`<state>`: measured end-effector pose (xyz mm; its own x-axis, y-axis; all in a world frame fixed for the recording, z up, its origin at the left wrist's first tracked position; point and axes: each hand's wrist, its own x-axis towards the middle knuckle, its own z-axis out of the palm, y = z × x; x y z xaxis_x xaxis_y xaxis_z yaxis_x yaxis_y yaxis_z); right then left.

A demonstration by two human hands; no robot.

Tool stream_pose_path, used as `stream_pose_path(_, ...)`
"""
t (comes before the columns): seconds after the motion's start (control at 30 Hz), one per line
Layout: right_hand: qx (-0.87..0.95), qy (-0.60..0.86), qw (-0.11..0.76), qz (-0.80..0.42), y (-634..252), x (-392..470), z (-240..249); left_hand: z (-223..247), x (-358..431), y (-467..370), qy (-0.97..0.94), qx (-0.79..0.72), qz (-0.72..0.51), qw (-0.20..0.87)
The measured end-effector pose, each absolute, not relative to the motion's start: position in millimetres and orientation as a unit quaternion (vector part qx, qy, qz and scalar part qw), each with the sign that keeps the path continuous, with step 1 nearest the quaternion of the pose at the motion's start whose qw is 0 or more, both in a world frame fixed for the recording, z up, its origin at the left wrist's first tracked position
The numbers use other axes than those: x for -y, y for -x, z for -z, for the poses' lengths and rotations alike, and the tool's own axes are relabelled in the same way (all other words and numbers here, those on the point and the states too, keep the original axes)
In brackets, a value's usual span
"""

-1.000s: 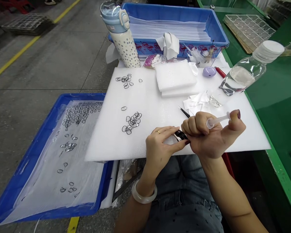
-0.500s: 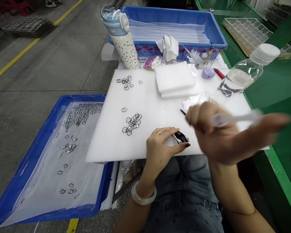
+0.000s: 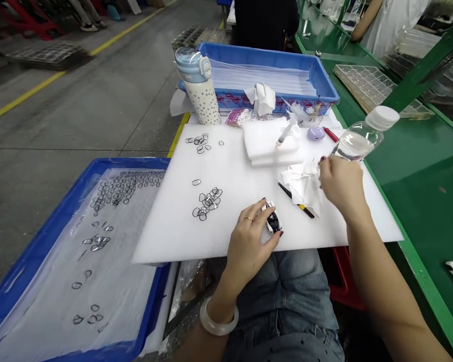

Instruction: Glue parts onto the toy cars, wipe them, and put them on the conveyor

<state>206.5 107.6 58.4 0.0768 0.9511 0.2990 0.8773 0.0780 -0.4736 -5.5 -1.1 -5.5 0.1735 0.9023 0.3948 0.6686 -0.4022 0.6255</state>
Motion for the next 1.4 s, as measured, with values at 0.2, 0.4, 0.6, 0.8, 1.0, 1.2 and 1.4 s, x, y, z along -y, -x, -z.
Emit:
stream_pose_path(0.2, 0.640, 0.745, 0.189, -0.015, -197, -113, -33, 6, 2, 10, -0.730, -0.535, -0.377, 0.196)
stream_pose_path(0.4, 0.656, 0.605, 0.416, -0.176, -211, -87, -57, -12, -10, 20, -0.621, -0.501, -0.461, 0.387)
stream_pose_path(0.6, 0.504, 0.358, 0.516, -0.592, -215, -52, -84, -59, -39, -14, -0.563, -0.401, -0.480, 0.540)
stream_pose_path(0.8, 0.489, 0.234, 0.511, -0.668, -230, -37, -92, -66, -48, -38, -0.466, -0.243, -0.328, 0.785)
stream_pose_path(1.0, 0.451, 0.254, 0.442, -0.732, -256, -24, -60, -74, -35, -36, -0.475, -0.247, -0.396, 0.746)
stream_pose_path(1.2, 0.473, 0.392, 0.383, -0.690, -241, -7, -39, -86, -24, -37, -0.554, -0.281, -0.366, 0.693)
stream_pose_path(1.4, 0.405, 0.467, 0.441, -0.651, -208, 11, -37, -67, -17, -13, -0.623, -0.350, -0.373, 0.591)
